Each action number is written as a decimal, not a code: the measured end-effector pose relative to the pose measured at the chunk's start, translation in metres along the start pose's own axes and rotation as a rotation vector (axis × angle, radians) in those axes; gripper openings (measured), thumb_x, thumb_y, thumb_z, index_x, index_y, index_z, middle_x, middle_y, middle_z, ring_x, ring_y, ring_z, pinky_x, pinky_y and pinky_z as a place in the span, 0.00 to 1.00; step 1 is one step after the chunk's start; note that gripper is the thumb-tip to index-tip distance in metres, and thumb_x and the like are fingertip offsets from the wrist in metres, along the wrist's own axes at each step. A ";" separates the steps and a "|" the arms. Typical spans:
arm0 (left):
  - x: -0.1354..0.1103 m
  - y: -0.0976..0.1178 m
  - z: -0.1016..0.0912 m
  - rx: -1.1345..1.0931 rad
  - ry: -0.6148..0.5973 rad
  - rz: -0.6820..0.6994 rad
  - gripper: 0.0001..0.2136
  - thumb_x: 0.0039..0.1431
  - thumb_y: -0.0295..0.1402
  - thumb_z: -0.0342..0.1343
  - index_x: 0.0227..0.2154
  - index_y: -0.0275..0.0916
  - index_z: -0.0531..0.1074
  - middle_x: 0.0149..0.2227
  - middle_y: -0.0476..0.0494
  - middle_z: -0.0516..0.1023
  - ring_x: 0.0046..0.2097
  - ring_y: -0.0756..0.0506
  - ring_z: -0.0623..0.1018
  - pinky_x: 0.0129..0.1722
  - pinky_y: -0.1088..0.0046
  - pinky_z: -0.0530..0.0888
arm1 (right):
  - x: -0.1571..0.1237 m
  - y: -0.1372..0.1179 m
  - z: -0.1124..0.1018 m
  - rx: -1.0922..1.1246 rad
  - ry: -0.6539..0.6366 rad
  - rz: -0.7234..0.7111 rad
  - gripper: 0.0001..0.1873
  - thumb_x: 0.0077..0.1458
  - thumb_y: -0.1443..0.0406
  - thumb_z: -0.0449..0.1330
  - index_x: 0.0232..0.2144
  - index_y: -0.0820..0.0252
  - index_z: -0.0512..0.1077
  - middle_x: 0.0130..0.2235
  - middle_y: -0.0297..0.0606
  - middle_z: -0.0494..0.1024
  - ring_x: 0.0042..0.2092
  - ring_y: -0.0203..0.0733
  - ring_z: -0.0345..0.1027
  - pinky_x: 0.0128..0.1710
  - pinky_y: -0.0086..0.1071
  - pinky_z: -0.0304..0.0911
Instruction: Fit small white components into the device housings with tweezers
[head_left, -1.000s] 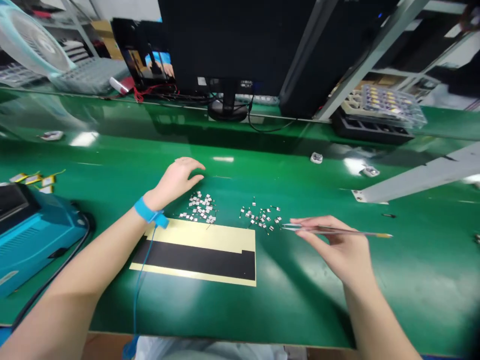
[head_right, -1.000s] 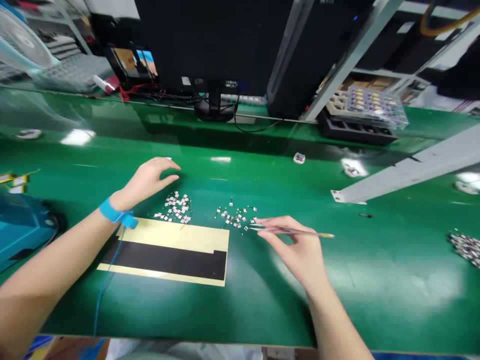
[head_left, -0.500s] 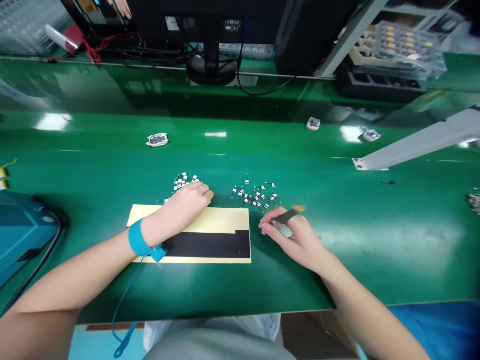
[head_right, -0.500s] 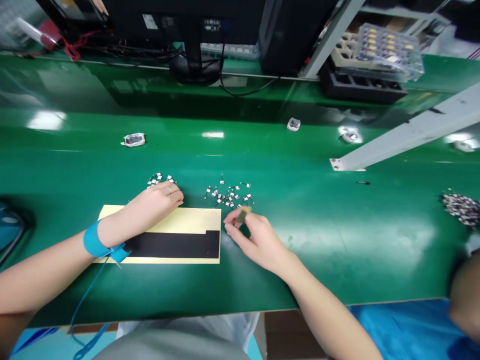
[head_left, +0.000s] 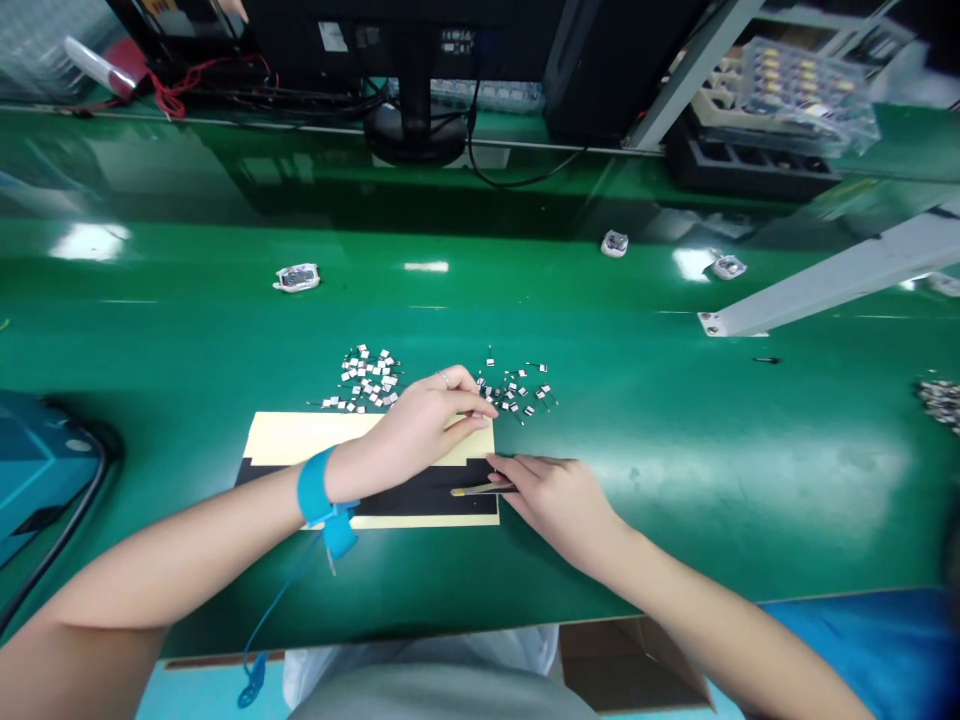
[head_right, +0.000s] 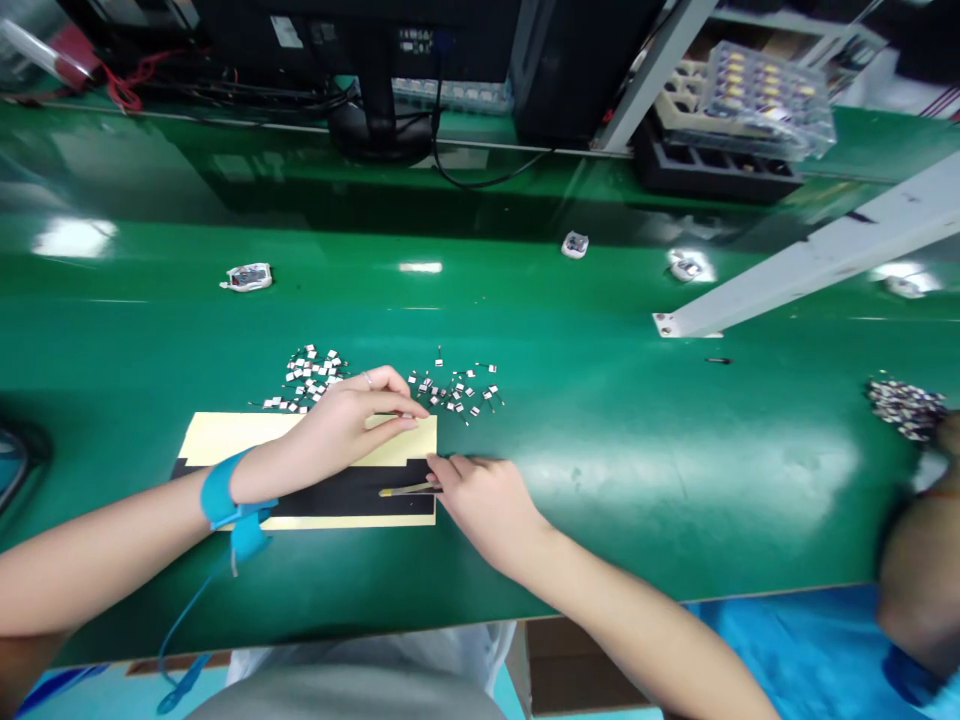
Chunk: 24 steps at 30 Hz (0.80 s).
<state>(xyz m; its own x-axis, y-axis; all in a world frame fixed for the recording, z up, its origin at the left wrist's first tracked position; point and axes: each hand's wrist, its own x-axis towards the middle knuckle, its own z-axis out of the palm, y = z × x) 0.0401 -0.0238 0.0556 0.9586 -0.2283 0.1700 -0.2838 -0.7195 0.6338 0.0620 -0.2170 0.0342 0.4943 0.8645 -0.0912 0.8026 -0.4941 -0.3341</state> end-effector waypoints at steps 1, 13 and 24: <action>0.003 0.001 0.006 -0.048 0.014 -0.022 0.07 0.54 0.27 0.51 0.34 0.35 0.73 0.32 0.46 0.69 0.35 0.50 0.71 0.34 0.76 0.70 | 0.000 -0.002 0.001 -0.022 -0.010 0.017 0.10 0.53 0.71 0.54 0.39 0.64 0.69 0.28 0.37 0.74 0.29 0.39 0.69 0.25 0.30 0.62; -0.001 -0.014 0.036 -0.280 0.132 -0.042 0.08 0.53 0.24 0.51 0.35 0.37 0.72 0.36 0.44 0.70 0.39 0.50 0.72 0.38 0.75 0.72 | 0.007 0.005 -0.003 0.308 0.013 0.263 0.02 0.48 0.69 0.59 0.28 0.63 0.70 0.21 0.30 0.71 0.22 0.31 0.62 0.24 0.25 0.59; -0.004 -0.008 0.036 -0.200 0.283 0.027 0.12 0.48 0.24 0.57 0.37 0.37 0.67 0.31 0.50 0.74 0.32 0.54 0.75 0.36 0.82 0.72 | 0.029 0.016 -0.014 0.932 0.197 0.312 0.10 0.49 0.60 0.54 0.26 0.63 0.66 0.27 0.34 0.68 0.27 0.33 0.58 0.26 0.26 0.54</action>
<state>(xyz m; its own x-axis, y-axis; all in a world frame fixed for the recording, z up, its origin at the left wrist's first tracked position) 0.0377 -0.0411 0.0230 0.9268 -0.0342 0.3739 -0.3262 -0.5665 0.7567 0.0938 -0.2014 0.0388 0.7523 0.6360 -0.1716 0.0868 -0.3539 -0.9312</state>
